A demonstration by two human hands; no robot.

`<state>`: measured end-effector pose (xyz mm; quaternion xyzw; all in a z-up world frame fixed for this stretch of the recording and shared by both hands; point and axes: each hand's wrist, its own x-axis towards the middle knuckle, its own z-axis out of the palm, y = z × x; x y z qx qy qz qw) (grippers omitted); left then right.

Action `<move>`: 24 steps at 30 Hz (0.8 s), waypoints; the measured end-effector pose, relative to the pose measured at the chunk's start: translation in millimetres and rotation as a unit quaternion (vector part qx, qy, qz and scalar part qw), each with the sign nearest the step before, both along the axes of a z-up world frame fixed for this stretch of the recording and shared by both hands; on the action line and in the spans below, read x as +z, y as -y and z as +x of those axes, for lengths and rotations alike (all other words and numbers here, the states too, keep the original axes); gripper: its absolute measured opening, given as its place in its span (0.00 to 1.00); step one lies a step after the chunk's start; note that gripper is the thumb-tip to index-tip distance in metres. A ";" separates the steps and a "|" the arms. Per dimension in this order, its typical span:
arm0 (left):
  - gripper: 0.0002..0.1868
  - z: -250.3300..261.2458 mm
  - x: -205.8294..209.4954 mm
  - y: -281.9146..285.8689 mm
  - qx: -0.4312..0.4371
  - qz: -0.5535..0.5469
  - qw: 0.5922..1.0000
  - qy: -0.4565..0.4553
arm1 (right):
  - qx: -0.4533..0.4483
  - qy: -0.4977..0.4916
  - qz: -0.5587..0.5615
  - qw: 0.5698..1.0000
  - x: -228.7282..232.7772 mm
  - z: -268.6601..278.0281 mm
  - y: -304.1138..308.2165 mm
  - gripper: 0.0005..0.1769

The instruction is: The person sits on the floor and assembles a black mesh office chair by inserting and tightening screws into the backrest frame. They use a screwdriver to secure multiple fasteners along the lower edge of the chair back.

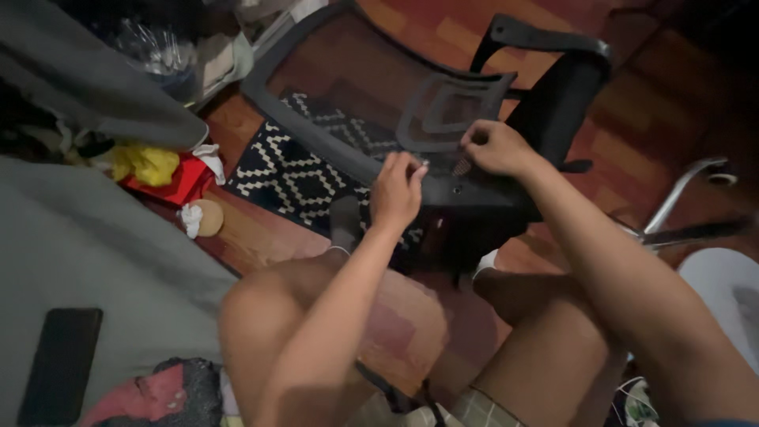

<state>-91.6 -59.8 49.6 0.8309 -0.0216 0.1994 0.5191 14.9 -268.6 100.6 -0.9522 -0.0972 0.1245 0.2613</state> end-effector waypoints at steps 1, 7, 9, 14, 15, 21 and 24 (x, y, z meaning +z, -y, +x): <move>0.05 5.7 0.0 4.0 -0.002 -0.008 1.000 0.006 | -0.002 -0.030 0.027 0.999 3.5 -4.6 -2.8 0.14; 0.04 51.4 7.6 41.5 -0.038 -0.017 0.999 -0.007 | -0.018 -0.111 0.130 0.985 17.3 -11.7 -0.7 0.20; 0.05 49.3 7.1 45.0 -0.044 -0.006 0.999 0.016 | -0.013 -0.105 0.137 0.985 10.8 -10.4 2.2 0.21; 0.07 43.1 16.4 50.1 -0.037 -0.020 0.999 0.017 | 0.016 -0.047 0.102 0.994 -3.6 -2.9 8.9 0.19; 0.08 41.5 18.5 50.4 -0.034 -0.033 0.999 0.006 | 0.005 -0.056 0.095 0.994 -5.5 -1.6 10.9 0.19; 0.24 2.7 -5.2 -14.8 0.168 0.116 0.964 -0.167 | 0.077 0.020 0.100 0.992 -15.2 4.5 16.8 0.19; 0.32 -9.0 -26.7 -35.0 0.145 0.082 0.929 -0.329 | 0.015 -0.053 0.077 0.995 -14.8 5.3 15.7 0.18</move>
